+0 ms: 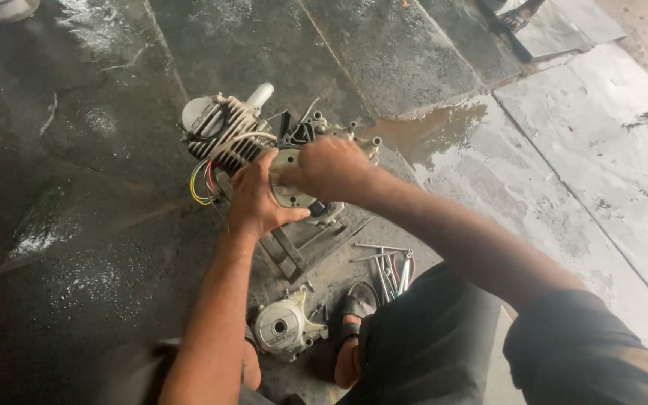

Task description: Repairing and assembling parts of a motorcycle engine on a workshop floor.

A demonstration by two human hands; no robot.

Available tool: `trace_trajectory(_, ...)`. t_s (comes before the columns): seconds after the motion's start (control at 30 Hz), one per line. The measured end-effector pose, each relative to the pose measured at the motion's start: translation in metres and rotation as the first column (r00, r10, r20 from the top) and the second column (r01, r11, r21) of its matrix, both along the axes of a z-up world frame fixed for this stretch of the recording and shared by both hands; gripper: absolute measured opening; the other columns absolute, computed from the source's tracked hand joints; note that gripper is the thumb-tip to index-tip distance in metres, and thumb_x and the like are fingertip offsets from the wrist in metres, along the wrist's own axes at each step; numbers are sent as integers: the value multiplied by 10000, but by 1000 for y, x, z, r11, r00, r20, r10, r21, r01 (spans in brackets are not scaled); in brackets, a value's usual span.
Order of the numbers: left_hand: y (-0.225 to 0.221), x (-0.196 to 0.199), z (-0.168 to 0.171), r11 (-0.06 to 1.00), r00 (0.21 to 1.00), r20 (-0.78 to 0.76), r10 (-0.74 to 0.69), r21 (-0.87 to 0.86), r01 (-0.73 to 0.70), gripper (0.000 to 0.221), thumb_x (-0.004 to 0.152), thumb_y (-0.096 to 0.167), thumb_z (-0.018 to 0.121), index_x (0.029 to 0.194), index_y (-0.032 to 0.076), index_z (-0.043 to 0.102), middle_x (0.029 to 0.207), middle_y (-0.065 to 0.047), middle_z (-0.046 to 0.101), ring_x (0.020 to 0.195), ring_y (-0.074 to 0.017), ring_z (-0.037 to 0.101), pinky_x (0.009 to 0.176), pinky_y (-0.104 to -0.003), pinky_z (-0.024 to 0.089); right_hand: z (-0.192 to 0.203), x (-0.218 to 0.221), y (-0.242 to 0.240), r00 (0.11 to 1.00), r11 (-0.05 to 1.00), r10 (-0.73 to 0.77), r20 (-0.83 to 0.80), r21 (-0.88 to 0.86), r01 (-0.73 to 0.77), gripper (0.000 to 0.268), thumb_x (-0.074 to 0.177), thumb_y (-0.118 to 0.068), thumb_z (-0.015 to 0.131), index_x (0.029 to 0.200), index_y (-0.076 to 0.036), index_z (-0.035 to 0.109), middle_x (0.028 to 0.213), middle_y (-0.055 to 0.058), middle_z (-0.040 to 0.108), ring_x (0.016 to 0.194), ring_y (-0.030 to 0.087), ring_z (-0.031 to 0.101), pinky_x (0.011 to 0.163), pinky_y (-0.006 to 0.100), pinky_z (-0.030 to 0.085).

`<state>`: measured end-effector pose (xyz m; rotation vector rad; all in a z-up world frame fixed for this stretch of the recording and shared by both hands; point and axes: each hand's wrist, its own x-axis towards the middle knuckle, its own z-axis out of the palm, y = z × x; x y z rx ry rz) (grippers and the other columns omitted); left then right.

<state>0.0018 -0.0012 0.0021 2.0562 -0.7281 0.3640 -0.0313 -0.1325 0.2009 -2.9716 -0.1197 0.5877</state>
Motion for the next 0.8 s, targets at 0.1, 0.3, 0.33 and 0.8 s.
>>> trace_trajectory(0.1, 1, 0, 0, 1000, 1000, -12, 6, 12, -6, 1291, 500, 502, 986, 1533, 87, 331, 1454, -175, 541, 1371, -347, 516, 1175, -528, 309, -28, 7, -1, 973, 961, 213, 92, -203, -191, 459, 984, -469, 598, 831, -65, 750, 766, 83, 718, 739, 228, 734, 688, 403, 629)
trace_trajectory(0.3, 2, 3, -9, 1000, 998, 64, 2, -31, 0, 1280, 525, 529, 980, 1540, 93, 332, 1534, -175, 487, 1393, -340, 500, 1150, -504, 323, -44, 23, -12, 815, 822, 558, 157, -244, -515, 157, 803, -128, 720, 942, -107, 790, 903, 94, 778, 827, 228, 757, 712, 389, 626)
trace_trajectory(0.33, 2, 2, -10, 999, 998, 59, 8, -38, -6, 1280, 525, 529, 980, 1540, 93, 332, 1534, -175, 487, 1393, -340, 500, 1150, -504, 323, -37, 21, -13, 812, 817, 564, 149, -246, -522, 157, 803, -128, 720, 942, -107, 790, 903, 94, 778, 827, 228, 757, 712, 389, 626)
trace_trajectory(0.8, 3, 1, 5, 999, 992, -130, -6, 35, 10, 1260, 519, 539, 968, 1518, 112, 329, 1526, -159, 475, 1392, -332, 474, 1165, -461, 321, -56, 31, -12, 586, 613, 788, 191, -343, -712, 180, 767, -86, 759, 946, -69, 768, 1005, 118, 760, 880, 207, 741, 694, 307, 633)
